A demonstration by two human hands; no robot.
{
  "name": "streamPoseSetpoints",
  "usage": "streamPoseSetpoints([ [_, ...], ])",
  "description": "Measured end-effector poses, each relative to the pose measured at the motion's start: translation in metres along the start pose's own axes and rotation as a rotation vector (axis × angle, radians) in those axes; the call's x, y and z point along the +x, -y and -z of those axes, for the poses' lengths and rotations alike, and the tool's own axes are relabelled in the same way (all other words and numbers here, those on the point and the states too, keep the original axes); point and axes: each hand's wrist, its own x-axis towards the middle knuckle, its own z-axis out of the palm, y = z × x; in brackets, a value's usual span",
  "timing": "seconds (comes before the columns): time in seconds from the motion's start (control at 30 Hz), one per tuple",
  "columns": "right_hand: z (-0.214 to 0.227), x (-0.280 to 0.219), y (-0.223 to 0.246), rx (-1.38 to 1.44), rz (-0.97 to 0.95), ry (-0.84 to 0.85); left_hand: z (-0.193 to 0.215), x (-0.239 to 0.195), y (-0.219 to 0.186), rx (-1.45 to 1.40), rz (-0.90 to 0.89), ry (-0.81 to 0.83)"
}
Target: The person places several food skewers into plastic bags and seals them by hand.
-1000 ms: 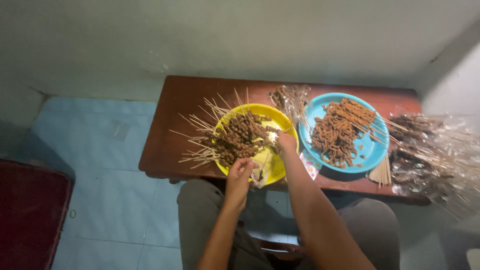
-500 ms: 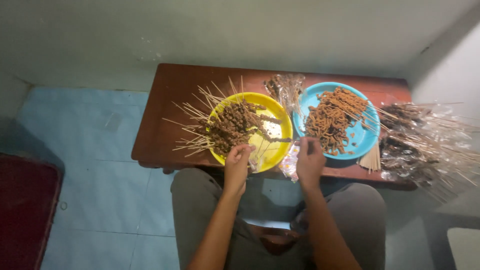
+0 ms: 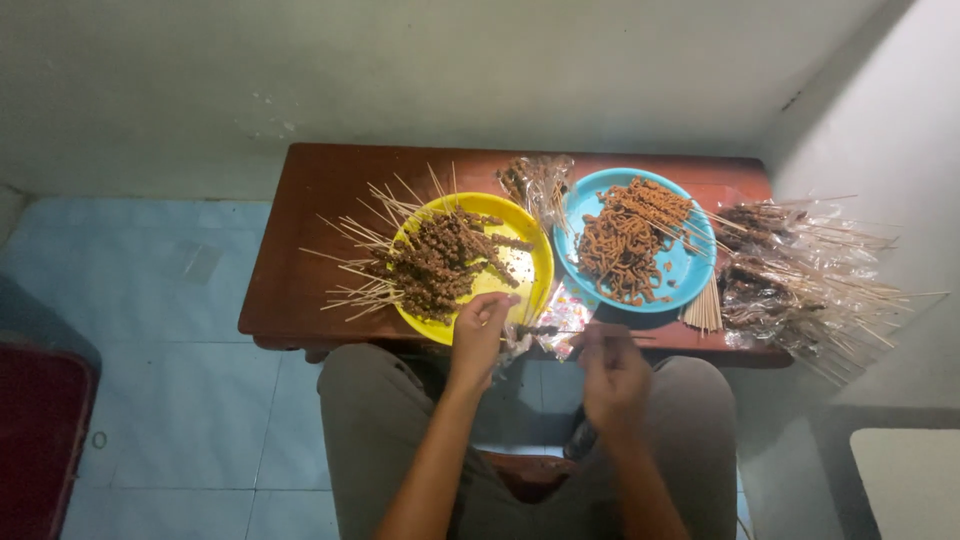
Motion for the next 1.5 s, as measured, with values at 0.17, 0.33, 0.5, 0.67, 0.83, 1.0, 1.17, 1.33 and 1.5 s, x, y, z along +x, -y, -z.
streamPoseSetpoints([
  [0.17, -0.028, 0.019, -0.005, -0.072, 0.051, 0.247, -0.005, -0.010, -0.017, -0.019, 0.023, 0.060],
  [0.33, -0.052, 0.021, -0.009, 0.017, 0.036, 0.421, 0.002, 0.014, -0.002, -0.217, 0.043, -0.017],
  [0.5, -0.089, 0.018, -0.034, 0.565, -0.663, 0.539, 0.014, 0.026, 0.012, -0.310, 0.053, 0.026],
  [0.67, -0.108, 0.032, -0.057, 0.773, -0.784, 0.514, 0.034, 0.036, 0.021, -0.294, 0.042, -0.005],
  [0.83, -0.084, 0.077, -0.022, 0.779, -0.650, 0.533, 0.053, 0.036, 0.009, -0.392, 0.124, -0.115],
  [1.0, -0.129, 0.150, -0.035, 0.360, -0.307, 0.555, 0.044, 0.035, 0.029, -0.418, 0.121, -0.086],
  [1.17, -0.232, 0.202, -0.047, -0.381, 0.026, 0.762, 0.043, 0.023, 0.044, -0.388, 0.125, -0.108],
  [1.33, -0.274, 0.215, -0.050, -0.839, 0.071, 1.010, 0.051, 0.007, 0.031, -0.342, 0.217, -0.138],
  [1.5, -0.282, 0.217, -0.074, -0.766, 0.147, 1.035, 0.052, -0.001, 0.024, -0.322, 0.275, -0.152],
])
